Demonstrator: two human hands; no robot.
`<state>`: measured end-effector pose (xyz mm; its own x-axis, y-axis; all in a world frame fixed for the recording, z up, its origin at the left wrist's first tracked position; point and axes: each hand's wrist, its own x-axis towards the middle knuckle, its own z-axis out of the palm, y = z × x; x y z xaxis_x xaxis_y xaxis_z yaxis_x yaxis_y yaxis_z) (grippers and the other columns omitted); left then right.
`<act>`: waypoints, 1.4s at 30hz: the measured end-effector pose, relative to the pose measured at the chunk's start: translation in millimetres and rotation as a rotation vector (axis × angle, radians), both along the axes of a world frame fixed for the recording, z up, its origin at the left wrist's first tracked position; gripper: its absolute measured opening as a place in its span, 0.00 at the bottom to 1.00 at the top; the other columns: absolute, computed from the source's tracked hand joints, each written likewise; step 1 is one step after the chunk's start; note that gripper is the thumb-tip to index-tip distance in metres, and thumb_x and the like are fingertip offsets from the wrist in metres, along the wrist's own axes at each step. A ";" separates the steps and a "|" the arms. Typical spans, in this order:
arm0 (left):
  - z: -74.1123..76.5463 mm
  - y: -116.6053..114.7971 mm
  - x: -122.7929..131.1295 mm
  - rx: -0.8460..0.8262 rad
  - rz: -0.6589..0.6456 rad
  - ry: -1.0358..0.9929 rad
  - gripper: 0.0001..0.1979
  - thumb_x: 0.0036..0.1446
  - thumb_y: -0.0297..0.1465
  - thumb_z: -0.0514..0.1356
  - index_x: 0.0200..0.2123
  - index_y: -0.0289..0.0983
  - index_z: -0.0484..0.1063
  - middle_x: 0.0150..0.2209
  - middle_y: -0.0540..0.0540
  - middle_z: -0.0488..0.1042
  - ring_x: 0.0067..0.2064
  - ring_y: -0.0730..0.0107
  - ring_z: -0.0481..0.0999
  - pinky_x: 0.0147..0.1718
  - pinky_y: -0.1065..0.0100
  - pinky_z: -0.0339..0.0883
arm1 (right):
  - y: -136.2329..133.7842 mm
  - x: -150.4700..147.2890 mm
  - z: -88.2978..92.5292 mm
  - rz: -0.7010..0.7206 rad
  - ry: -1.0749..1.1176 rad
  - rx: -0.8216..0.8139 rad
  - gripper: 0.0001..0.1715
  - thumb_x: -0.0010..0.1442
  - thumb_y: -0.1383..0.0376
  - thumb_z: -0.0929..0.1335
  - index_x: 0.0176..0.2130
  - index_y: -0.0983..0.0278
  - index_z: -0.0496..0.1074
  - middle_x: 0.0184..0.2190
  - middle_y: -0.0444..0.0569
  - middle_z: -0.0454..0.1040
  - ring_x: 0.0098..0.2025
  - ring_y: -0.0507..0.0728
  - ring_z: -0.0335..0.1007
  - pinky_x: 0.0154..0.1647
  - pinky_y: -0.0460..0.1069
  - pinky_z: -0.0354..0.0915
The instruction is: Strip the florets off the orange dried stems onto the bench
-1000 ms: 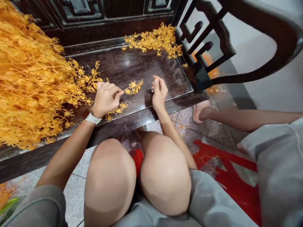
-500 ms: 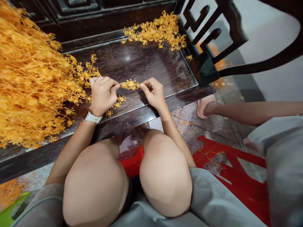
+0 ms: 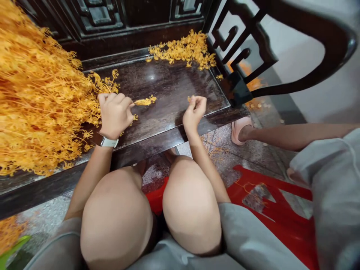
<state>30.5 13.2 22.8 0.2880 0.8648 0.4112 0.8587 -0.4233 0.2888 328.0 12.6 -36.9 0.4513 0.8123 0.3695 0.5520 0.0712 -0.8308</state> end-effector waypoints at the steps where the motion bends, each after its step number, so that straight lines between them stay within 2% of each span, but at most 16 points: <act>1: 1.0 0.2 -1.1 -0.002 0.005 -0.020 0.12 0.73 0.33 0.57 0.35 0.41 0.77 0.37 0.40 0.78 0.48 0.44 0.77 0.59 0.36 0.61 | 0.1 -3.2 -0.1 0.045 0.003 -0.018 0.28 0.80 0.43 0.57 0.51 0.59 0.73 0.46 0.55 0.72 0.53 0.63 0.75 0.58 0.60 0.73; 3: 0.8 1.5 -1.8 -0.016 0.003 -0.048 0.13 0.73 0.34 0.56 0.37 0.41 0.78 0.38 0.40 0.79 0.49 0.45 0.77 0.59 0.36 0.61 | 0.8 -8.3 -1.0 0.109 -0.006 -0.061 0.23 0.78 0.45 0.63 0.50 0.58 0.74 0.46 0.53 0.74 0.50 0.62 0.75 0.55 0.58 0.73; 5: -2.1 3.8 -2.5 -0.018 0.014 -0.068 0.12 0.74 0.35 0.56 0.38 0.42 0.78 0.39 0.40 0.80 0.49 0.45 0.77 0.59 0.37 0.61 | 1.3 -10.0 -2.4 0.110 -0.028 -0.080 0.20 0.77 0.48 0.63 0.51 0.58 0.74 0.43 0.52 0.75 0.47 0.61 0.75 0.53 0.56 0.73; 8: -8.7 7.8 -4.8 -0.002 0.043 -0.092 0.12 0.74 0.34 0.57 0.38 0.43 0.78 0.39 0.41 0.80 0.49 0.45 0.77 0.58 0.39 0.62 | 0.2 -8.2 -3.4 0.125 -0.059 -0.101 0.21 0.76 0.53 0.63 0.60 0.58 0.74 0.42 0.51 0.77 0.45 0.61 0.76 0.53 0.58 0.73; 11: -13.6 10.3 -6.0 -0.011 0.055 -0.085 0.11 0.73 0.34 0.57 0.38 0.42 0.79 0.40 0.40 0.80 0.49 0.45 0.77 0.58 0.40 0.62 | -1.7 -8.5 -0.8 0.271 -0.135 -0.146 0.34 0.70 0.58 0.68 0.72 0.57 0.67 0.44 0.52 0.82 0.50 0.65 0.78 0.60 0.63 0.72; 13: -15.0 10.6 -5.4 -0.026 0.056 -0.071 0.12 0.73 0.34 0.57 0.38 0.42 0.79 0.40 0.40 0.80 0.50 0.45 0.77 0.58 0.41 0.62 | -2.1 -11.0 1.9 0.405 -0.197 -0.167 0.45 0.66 0.59 0.70 0.78 0.56 0.61 0.46 0.52 0.85 0.57 0.68 0.78 0.65 0.66 0.70; 15: -15.1 10.2 -4.5 -0.033 0.050 -0.063 0.13 0.74 0.35 0.57 0.39 0.41 0.80 0.40 0.40 0.81 0.49 0.45 0.77 0.58 0.41 0.62 | -1.7 -13.6 4.1 0.497 -0.274 -0.165 0.53 0.65 0.57 0.72 0.81 0.56 0.54 0.53 0.54 0.85 0.66 0.71 0.74 0.71 0.69 0.66; 17: -14.5 9.3 -3.6 -0.036 0.038 -0.063 0.13 0.74 0.35 0.56 0.39 0.42 0.80 0.40 0.40 0.81 0.49 0.45 0.78 0.57 0.42 0.61 | -1.9 -14.5 5.1 0.507 -0.357 -0.153 0.58 0.66 0.53 0.73 0.83 0.57 0.47 0.64 0.59 0.81 0.72 0.73 0.68 0.74 0.72 0.62; 19: -14.1 8.0 -2.5 -0.040 0.026 -0.074 0.14 0.74 0.35 0.56 0.39 0.42 0.80 0.40 0.40 0.82 0.48 0.45 0.78 0.56 0.42 0.61 | -3.3 -13.4 5.0 0.456 -0.418 -0.144 0.57 0.69 0.52 0.72 0.84 0.57 0.45 0.69 0.60 0.76 0.73 0.74 0.66 0.74 0.74 0.60; 23: -15.3 6.1 1.3 -0.047 0.008 -0.132 0.13 0.73 0.34 0.57 0.37 0.42 0.80 0.39 0.39 0.82 0.47 0.44 0.77 0.54 0.42 0.61 | -6.9 -9.1 3.7 0.357 -0.418 -0.097 0.39 0.72 0.57 0.70 0.77 0.55 0.63 0.60 0.55 0.82 0.65 0.71 0.70 0.69 0.71 0.66; 26: -16.4 5.2 5.6 -0.042 -0.021 -0.168 0.13 0.73 0.34 0.57 0.37 0.43 0.80 0.39 0.41 0.82 0.46 0.46 0.77 0.54 0.44 0.61 | -7.0 -8.4 4.4 0.389 -0.370 -0.056 0.31 0.72 0.56 0.71 0.71 0.57 0.71 0.52 0.54 0.84 0.59 0.69 0.74 0.67 0.68 0.68; 28: -17.0 4.8 8.8 -0.047 -0.045 -0.197 0.12 0.73 0.34 0.58 0.38 0.43 0.81 0.39 0.42 0.83 0.46 0.48 0.78 0.54 0.45 0.62 | -6.2 -9.4 6.1 0.454 -0.350 -0.029 0.32 0.71 0.53 0.72 0.70 0.57 0.72 0.52 0.54 0.84 0.57 0.68 0.75 0.66 0.68 0.68; 31: -17.9 4.4 13.7 -0.072 -0.071 -0.250 0.11 0.72 0.33 0.59 0.38 0.43 0.82 0.39 0.43 0.84 0.47 0.50 0.78 0.54 0.47 0.63 | -5.7 -12.1 10.0 0.540 -0.334 0.002 0.37 0.70 0.46 0.73 0.71 0.57 0.71 0.56 0.55 0.82 0.57 0.67 0.76 0.65 0.67 0.69; 34: -18.7 4.3 16.6 -0.082 -0.090 -0.269 0.11 0.72 0.34 0.60 0.38 0.43 0.82 0.39 0.43 0.84 0.47 0.50 0.78 0.54 0.47 0.63 | -6.3 -14.1 12.9 0.583 -0.294 -0.010 0.25 0.75 0.45 0.70 0.58 0.58 0.81 0.51 0.54 0.84 0.52 0.64 0.78 0.60 0.62 0.71; 37: -19.3 5.3 14.9 -0.071 -0.087 -0.249 0.11 0.72 0.33 0.61 0.37 0.44 0.82 0.38 0.43 0.83 0.47 0.49 0.78 0.55 0.45 0.62 | -6.3 -14.4 11.9 0.586 -0.263 -0.001 0.24 0.78 0.46 0.67 0.42 0.59 0.82 0.41 0.52 0.85 0.44 0.62 0.78 0.52 0.57 0.72; 42: -20.1 10.6 6.1 0.015 0.023 -0.212 0.11 0.70 0.30 0.60 0.35 0.44 0.81 0.37 0.43 0.80 0.46 0.48 0.76 0.57 0.41 0.60 | -3.6 -14.3 5.9 0.494 -0.232 0.035 0.27 0.76 0.42 0.68 0.38 0.59 0.81 0.37 0.51 0.83 0.41 0.62 0.77 0.48 0.56 0.70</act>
